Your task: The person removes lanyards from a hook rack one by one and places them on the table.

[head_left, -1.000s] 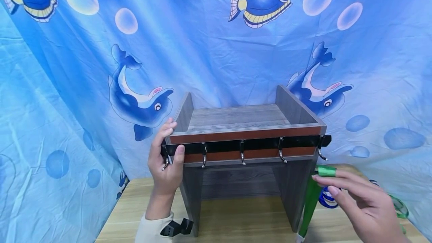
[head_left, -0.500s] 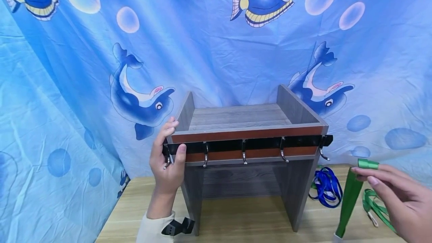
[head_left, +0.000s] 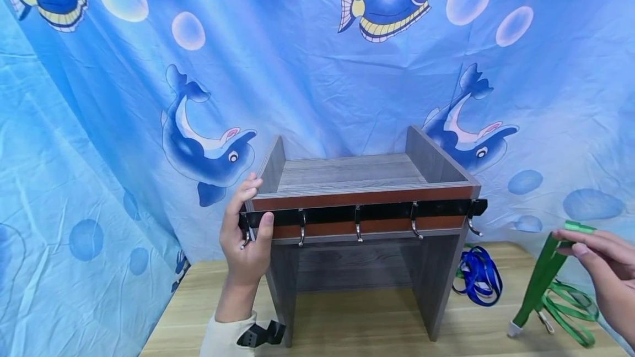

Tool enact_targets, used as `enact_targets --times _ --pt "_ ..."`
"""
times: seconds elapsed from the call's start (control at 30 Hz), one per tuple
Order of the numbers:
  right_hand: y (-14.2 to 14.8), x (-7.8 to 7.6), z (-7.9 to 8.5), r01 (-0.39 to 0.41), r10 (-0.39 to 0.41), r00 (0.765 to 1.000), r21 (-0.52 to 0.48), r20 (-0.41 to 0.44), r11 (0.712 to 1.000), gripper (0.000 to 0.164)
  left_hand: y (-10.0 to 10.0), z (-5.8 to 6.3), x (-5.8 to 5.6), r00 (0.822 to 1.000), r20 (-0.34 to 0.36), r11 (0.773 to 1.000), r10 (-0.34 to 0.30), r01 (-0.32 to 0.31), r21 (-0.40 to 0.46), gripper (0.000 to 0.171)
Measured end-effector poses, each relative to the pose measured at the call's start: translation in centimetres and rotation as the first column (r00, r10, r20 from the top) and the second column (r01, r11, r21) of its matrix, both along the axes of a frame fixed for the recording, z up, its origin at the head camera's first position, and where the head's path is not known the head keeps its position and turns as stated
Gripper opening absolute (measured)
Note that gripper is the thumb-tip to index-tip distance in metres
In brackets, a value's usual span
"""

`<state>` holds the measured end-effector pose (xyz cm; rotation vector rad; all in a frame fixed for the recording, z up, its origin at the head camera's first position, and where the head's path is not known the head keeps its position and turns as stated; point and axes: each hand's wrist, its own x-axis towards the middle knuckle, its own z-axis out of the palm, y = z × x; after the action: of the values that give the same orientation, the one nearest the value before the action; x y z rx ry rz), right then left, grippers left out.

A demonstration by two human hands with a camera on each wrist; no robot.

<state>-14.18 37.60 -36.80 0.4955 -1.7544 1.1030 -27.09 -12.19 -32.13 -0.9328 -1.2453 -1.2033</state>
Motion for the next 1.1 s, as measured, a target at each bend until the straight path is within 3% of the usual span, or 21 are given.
enact_targets --times 0.13,0.4,0.6,0.73,0.77,0.8,0.9,1.0,1.1 --pt "0.6 -0.6 -0.2 0.132 -0.131 0.991 0.025 -0.026 0.991 0.030 -0.1 -0.1 0.0 1.000 0.006 1.000 0.008 -0.008 -0.001 0.043" --pt "2.1 -1.2 -0.9 0.217 -0.215 0.976 0.024 -0.041 0.976 0.034 -0.2 -0.3 -0.1 1.000 0.022 1.000 0.013 -0.013 -0.013 0.044" --pt "2.9 -1.4 -1.6 0.315 -0.316 0.943 0.028 0.100 0.949 0.047 -0.1 -0.3 -0.1 1.000 0.022 1.000 0.010 -0.010 -0.015 0.045" --pt "3.5 -1.2 -2.3 0.357 -0.373 0.897 0.107 0.239 0.928 0.049 -0.1 -0.2 -0.1 1.000 0.018 1.000 0.007 -0.007 -0.014 0.045" --pt "3.6 -1.1 -2.5 0.365 -0.393 0.873 0.149 0.288 0.919 0.045 -0.1 -0.2 -0.1 1.000 0.018 1.000 0.005 -0.005 -0.014 0.045" --pt "3.7 -1.1 -2.6 0.376 -0.427 0.833 0.205 0.353 0.904 0.043 -0.1 -0.2 -0.1 1.000 0.018 1.000 0.002 -0.002 -0.013 0.045" --pt "4.2 -1.0 -2.6 0.343 -0.525 0.667 0.409 0.528 0.846 0.047 -0.1 -0.2 -0.1 1.000 0.021 1.000 -0.004 0.004 -0.009 0.045" --pt "4.9 -1.2 -2.5 0.193 -0.566 0.502 0.554 0.653 0.810 0.063 -0.2 -0.2 -0.1 1.000 0.028 1.000 -0.001 0.001 -0.009 0.045" --pt "5.8 -1.8 -2.9 0.038 -0.551 0.392 0.585 0.737 0.810 0.073 -0.2 -0.2 -0.1 0.999 0.032 1.000 0.005 -0.004 -0.014 0.045"
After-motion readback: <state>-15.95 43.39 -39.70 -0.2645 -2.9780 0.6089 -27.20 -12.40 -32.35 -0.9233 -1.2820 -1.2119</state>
